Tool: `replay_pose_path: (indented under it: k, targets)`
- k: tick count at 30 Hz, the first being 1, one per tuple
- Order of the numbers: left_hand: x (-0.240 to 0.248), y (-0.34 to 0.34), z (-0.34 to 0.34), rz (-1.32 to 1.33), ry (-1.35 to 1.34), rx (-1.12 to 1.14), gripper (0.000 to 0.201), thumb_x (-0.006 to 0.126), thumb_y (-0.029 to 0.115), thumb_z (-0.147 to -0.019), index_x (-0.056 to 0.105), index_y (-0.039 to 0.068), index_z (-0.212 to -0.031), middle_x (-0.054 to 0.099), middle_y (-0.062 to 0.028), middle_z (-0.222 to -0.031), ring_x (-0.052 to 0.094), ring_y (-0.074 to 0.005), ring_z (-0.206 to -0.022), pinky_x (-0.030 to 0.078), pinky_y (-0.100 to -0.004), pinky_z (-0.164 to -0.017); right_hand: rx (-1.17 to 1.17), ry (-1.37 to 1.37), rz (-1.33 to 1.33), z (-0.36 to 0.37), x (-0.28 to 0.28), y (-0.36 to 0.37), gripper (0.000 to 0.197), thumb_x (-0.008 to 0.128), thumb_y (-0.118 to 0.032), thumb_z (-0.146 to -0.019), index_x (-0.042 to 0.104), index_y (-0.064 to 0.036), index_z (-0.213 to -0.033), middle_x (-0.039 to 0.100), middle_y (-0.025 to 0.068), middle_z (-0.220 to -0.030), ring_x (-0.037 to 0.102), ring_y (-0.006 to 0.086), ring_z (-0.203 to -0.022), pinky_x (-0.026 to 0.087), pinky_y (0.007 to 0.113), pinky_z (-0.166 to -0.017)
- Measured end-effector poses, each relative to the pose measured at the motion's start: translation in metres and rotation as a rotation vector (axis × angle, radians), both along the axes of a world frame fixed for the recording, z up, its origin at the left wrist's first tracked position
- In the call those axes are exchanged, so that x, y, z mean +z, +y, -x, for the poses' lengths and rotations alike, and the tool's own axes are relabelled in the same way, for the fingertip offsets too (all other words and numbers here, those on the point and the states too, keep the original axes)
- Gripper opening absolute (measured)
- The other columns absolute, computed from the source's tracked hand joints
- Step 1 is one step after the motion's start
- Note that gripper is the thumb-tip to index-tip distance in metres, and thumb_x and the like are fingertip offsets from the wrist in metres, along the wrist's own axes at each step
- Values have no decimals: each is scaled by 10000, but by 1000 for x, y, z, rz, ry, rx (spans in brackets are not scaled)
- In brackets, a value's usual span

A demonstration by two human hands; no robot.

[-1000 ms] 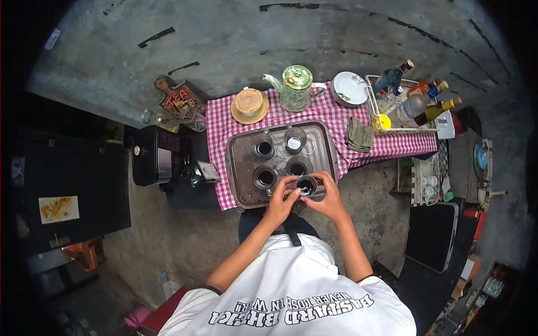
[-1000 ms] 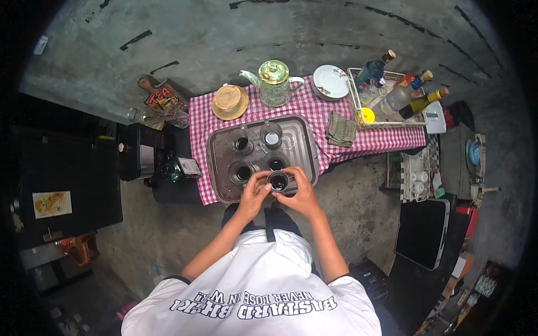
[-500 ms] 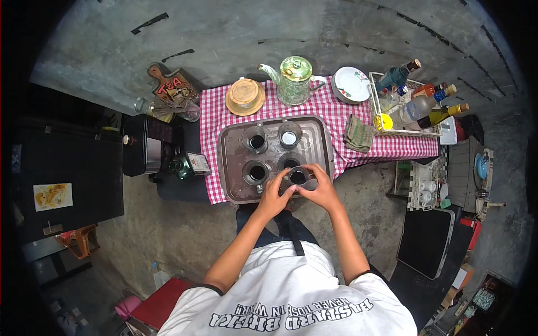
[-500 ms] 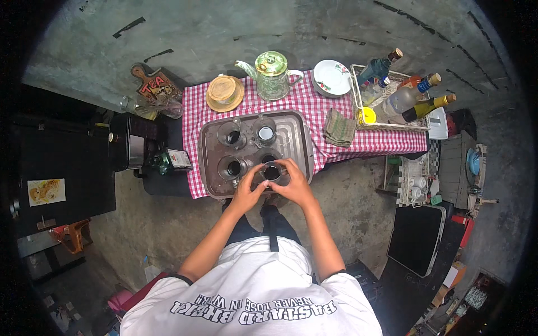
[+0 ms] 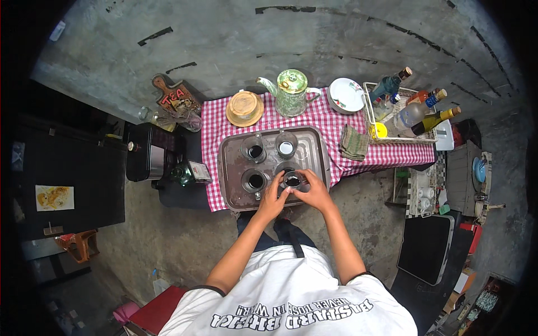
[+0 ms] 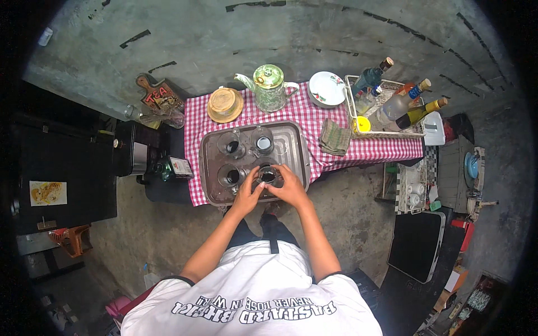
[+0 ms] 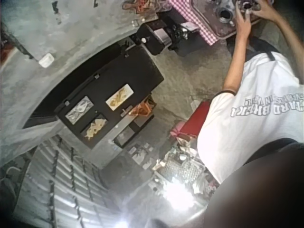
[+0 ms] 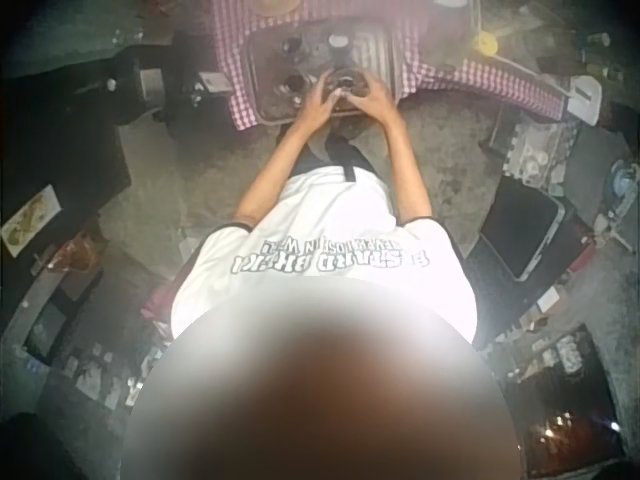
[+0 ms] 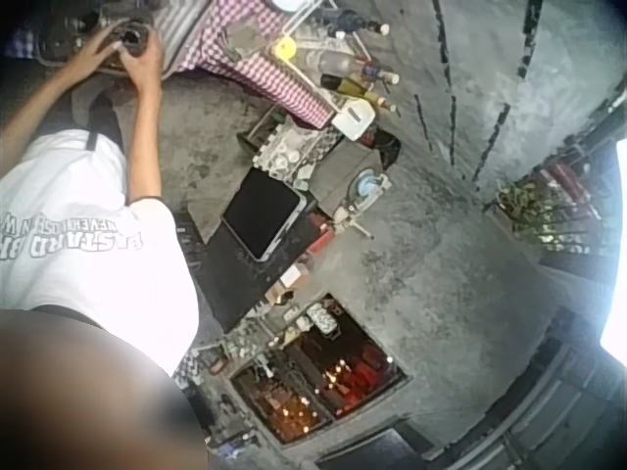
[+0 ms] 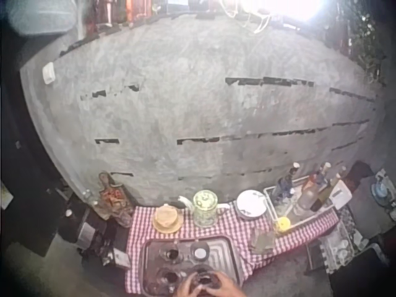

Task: The recorder is preparing a drink by pouring liquid from a green bottle into glasses on a tray and then stirring/mixing.

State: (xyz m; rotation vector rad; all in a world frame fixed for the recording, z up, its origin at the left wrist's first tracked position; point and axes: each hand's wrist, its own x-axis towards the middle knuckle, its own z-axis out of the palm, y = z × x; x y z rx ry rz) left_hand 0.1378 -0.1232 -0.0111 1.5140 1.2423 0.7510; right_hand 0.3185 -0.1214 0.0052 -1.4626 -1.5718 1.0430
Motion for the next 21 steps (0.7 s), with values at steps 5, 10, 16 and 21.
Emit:
replay_pose_path:
  k: [5, 10, 16, 21]
  targets:
    - [-8, 5, 5, -22, 12, -36, 511, 580, 187, -958, 417, 47, -1421, 548, -220, -1326, 543, -324, -1235, 410, -400, -1035, 34, -63, -6, 2, -2, 5, 594, 799, -288, -743, 571, -2, -1211, 610, 136, -1050, 632, 278, -936, 508, 354, -785]
    - [-13, 7, 6, -27, 2, -24, 472, 574, 189, -963, 453, 44, -1396, 597, -208, -1265, 579, -301, -1193, 429, -373, -1009, 34, -116, -8, 1, -4, 6, 599, 801, -310, -745, 579, 1, -1206, 620, 142, -1064, 635, 278, -935, 511, 351, -802]
    - [-21, 7, 9, -44, -1, -28, 482, 593, 235, -946, 475, 66, -1381, 632, -230, -1198, 606, -358, -1145, 454, -410, -969, 55, -152, -40, 1, -4, 6, 608, 803, -328, -749, 586, 11, -1204, 631, 148, -1069, 639, 264, -918, 516, 344, -795]
    - [-22, 8, 8, -79, 38, -19, 426, 559, 188, -966, 482, 51, -1362, 672, -187, -1129, 658, -275, -1070, 483, -357, -928, 92, -187, -46, -3, -11, 9, 617, 803, -330, -748, 589, 17, -1210, 639, 166, -1094, 646, 267, -928, 524, 350, -808]
